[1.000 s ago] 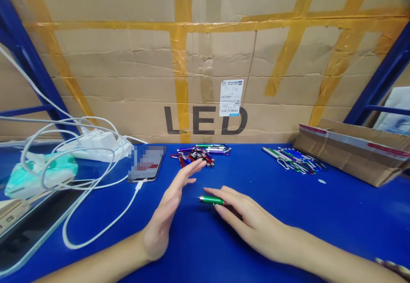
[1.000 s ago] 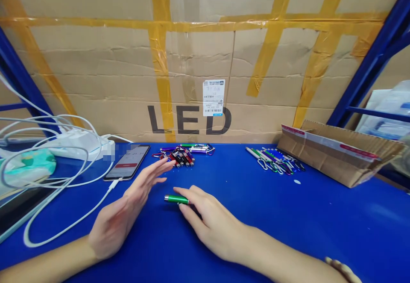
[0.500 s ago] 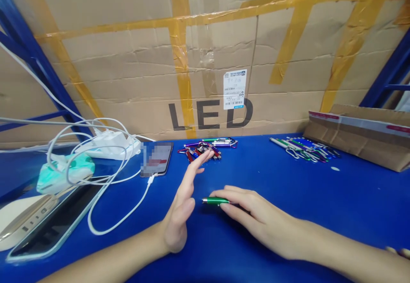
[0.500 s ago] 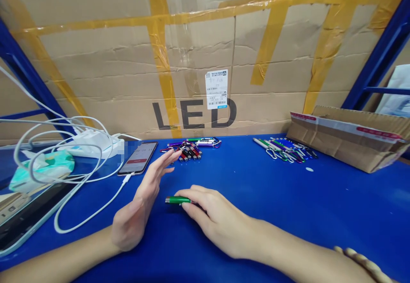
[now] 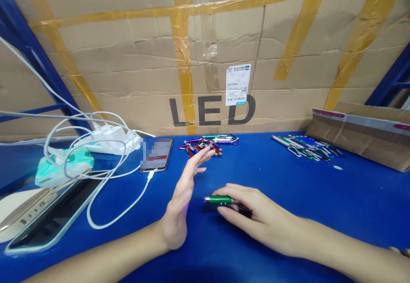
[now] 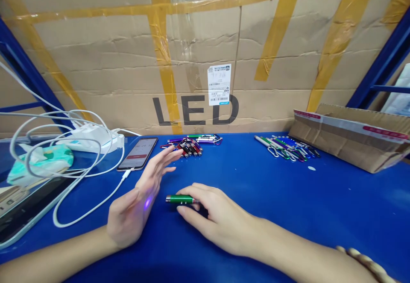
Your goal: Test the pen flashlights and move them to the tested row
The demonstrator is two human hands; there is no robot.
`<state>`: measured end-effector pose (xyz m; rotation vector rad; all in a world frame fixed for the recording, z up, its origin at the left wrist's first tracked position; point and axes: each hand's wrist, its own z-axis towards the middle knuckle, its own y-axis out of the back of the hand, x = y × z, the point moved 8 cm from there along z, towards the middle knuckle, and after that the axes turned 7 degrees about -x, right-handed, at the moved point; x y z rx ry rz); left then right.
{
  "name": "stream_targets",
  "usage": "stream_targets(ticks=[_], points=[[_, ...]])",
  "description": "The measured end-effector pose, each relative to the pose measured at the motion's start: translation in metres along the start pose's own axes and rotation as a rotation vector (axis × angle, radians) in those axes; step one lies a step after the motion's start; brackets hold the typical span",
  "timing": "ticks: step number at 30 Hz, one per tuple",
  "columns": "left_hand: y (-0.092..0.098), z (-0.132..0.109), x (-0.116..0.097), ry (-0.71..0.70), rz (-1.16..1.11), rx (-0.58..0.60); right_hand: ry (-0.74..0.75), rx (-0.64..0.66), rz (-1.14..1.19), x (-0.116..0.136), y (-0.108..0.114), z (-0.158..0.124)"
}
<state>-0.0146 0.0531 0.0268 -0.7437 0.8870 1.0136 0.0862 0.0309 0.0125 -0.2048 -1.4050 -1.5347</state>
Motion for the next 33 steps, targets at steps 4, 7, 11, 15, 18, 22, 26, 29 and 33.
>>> stream_targets(ticks=[4,7,11,15,18,22,26,29,33], points=[[-0.002,0.000,0.002,-0.003,-0.023,0.042,0.017,0.001,0.004,0.002,0.001,-0.001],[-0.002,-0.001,0.004,-0.004,-0.026,0.062,0.035,0.014,0.013,0.004,0.001,-0.002],[0.000,-0.002,0.005,-0.024,-0.011,0.074,0.049,0.017,-0.017,0.005,0.000,-0.002],[0.001,-0.003,0.007,-0.051,0.019,0.084,0.078,0.000,0.008,0.007,0.000,-0.003],[0.003,-0.004,0.010,-0.060,0.043,0.092,0.083,-0.018,0.018,0.006,0.000,-0.003],[0.005,-0.005,0.011,-0.068,0.054,0.083,0.067,-0.009,0.000,0.003,-0.001,-0.002],[0.004,-0.005,0.010,-0.055,0.049,0.081,0.073,0.004,-0.020,0.003,-0.001,-0.001],[0.002,-0.004,0.009,-0.041,0.045,0.084,0.081,0.011,-0.027,0.004,-0.001,-0.001],[0.003,-0.004,0.011,-0.025,0.046,0.080,0.082,0.002,-0.056,0.003,-0.001,-0.003]])
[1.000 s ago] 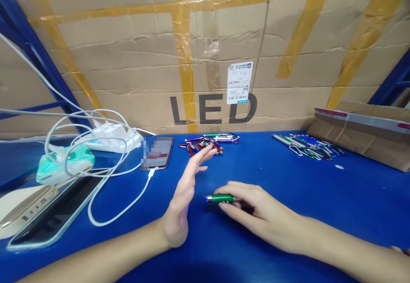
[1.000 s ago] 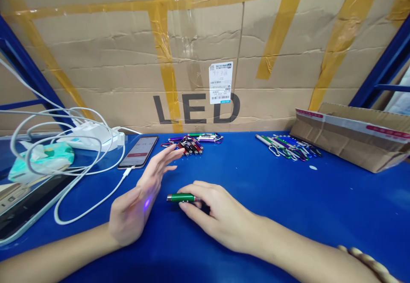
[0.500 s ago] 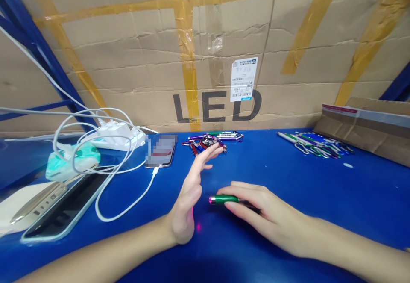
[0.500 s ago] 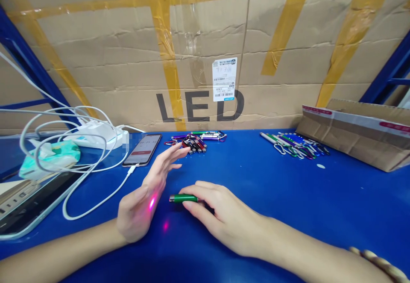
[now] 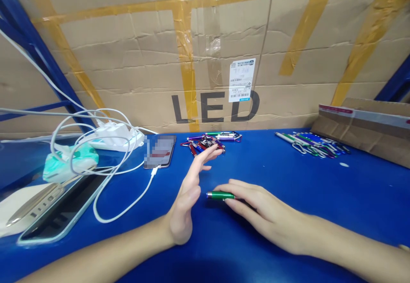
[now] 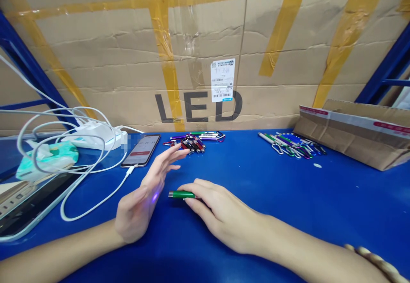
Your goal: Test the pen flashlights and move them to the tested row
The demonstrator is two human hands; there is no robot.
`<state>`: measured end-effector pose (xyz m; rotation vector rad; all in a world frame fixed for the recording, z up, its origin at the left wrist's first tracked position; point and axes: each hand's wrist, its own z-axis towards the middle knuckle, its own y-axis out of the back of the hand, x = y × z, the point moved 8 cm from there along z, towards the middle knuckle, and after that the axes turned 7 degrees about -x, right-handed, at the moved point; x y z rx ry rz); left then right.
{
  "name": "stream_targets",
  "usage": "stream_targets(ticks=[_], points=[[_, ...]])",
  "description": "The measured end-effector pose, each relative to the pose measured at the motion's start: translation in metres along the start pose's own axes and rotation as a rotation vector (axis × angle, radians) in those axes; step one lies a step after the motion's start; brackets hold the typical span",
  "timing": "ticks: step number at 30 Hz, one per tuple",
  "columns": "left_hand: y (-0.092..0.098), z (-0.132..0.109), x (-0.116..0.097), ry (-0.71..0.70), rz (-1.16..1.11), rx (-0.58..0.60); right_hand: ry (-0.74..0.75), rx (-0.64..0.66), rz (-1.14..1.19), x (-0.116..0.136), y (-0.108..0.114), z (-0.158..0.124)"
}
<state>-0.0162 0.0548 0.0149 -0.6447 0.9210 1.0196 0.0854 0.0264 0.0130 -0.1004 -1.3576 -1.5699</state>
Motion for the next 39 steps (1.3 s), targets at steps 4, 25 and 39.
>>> stream_targets(ticks=[4,25,39], points=[[0.0013,-0.0010,0.0014,0.013,-0.006,-0.001,0.012,-0.030,-0.016,0.0015,0.0028,-0.0009],[0.0004,0.0002,-0.0005,-0.020,0.028,0.018,0.036,0.013,-0.046,0.0034,-0.0011,-0.0024],[-0.0008,0.0009,-0.0011,-0.038,0.052,0.036,0.060,0.015,-0.049,0.0084,-0.0002,-0.0001]])
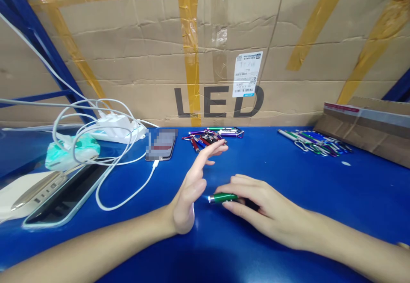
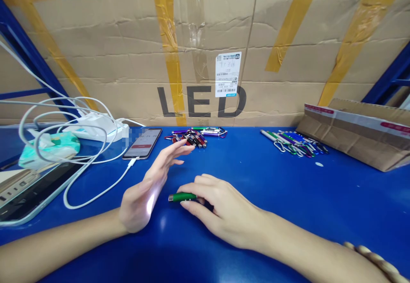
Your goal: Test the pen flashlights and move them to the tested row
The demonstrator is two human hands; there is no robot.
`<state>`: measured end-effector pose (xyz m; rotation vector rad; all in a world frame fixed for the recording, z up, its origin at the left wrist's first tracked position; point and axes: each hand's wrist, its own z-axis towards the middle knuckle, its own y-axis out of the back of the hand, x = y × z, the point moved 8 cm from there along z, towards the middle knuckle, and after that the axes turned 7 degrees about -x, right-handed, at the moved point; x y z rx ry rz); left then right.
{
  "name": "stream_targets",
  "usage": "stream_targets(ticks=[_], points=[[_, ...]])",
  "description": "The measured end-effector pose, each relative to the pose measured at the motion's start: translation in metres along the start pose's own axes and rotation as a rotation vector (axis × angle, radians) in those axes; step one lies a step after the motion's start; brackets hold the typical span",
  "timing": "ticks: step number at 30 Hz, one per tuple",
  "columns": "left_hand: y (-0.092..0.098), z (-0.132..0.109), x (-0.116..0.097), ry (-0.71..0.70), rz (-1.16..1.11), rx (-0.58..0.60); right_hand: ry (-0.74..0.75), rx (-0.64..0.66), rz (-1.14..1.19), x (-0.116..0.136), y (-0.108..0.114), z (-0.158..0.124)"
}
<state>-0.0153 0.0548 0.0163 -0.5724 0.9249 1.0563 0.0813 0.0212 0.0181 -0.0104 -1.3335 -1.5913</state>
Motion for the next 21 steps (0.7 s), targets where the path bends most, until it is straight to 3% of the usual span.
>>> stream_targets(ticks=[21], points=[[-0.0015,-0.0005,0.0007,-0.035,0.018,0.035,-0.024,-0.036,-0.034,-0.0045,0.0011,0.0002]])
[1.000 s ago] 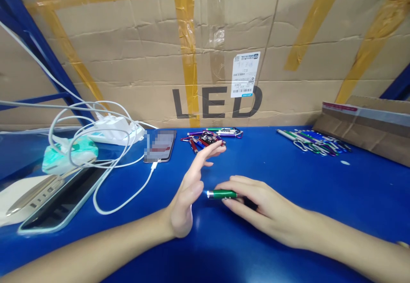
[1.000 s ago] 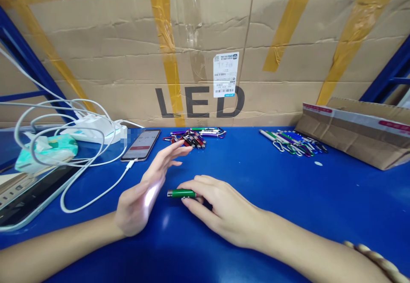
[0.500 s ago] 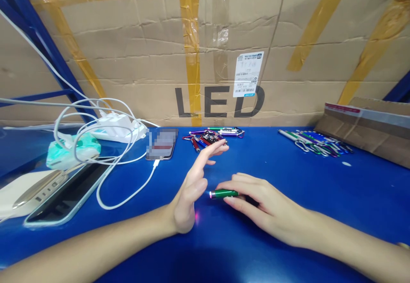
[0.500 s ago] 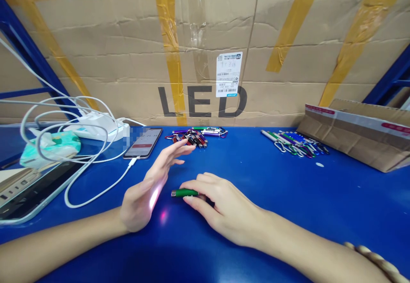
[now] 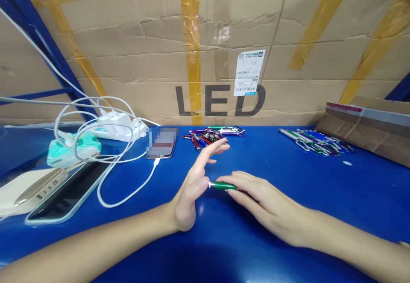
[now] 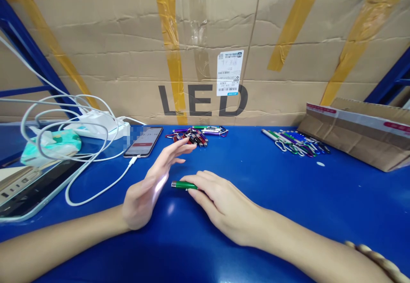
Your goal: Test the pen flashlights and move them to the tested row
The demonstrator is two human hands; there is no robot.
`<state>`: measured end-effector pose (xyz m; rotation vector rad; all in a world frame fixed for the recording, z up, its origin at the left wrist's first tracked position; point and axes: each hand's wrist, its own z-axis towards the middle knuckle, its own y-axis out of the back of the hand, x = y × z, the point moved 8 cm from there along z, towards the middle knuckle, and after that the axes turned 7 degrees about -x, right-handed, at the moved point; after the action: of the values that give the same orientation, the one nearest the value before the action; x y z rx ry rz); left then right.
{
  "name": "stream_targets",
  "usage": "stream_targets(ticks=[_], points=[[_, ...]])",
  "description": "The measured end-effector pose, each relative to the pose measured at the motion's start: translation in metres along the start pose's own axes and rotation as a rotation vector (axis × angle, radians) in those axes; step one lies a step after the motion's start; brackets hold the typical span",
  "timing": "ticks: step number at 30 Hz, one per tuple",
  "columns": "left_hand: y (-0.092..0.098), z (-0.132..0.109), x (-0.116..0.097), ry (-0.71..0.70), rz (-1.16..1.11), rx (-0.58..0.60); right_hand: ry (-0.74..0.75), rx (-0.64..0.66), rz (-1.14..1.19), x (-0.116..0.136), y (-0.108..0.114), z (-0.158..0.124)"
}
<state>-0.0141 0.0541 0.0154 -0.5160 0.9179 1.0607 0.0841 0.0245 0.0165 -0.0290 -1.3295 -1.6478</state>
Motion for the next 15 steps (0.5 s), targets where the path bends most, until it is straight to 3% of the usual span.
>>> stream_targets(ticks=[15], points=[[0.0006,-0.0003,-0.0011,-0.026,-0.010,-0.005,0.010,0.043,0.024,-0.0001,-0.0052,-0.0010]])
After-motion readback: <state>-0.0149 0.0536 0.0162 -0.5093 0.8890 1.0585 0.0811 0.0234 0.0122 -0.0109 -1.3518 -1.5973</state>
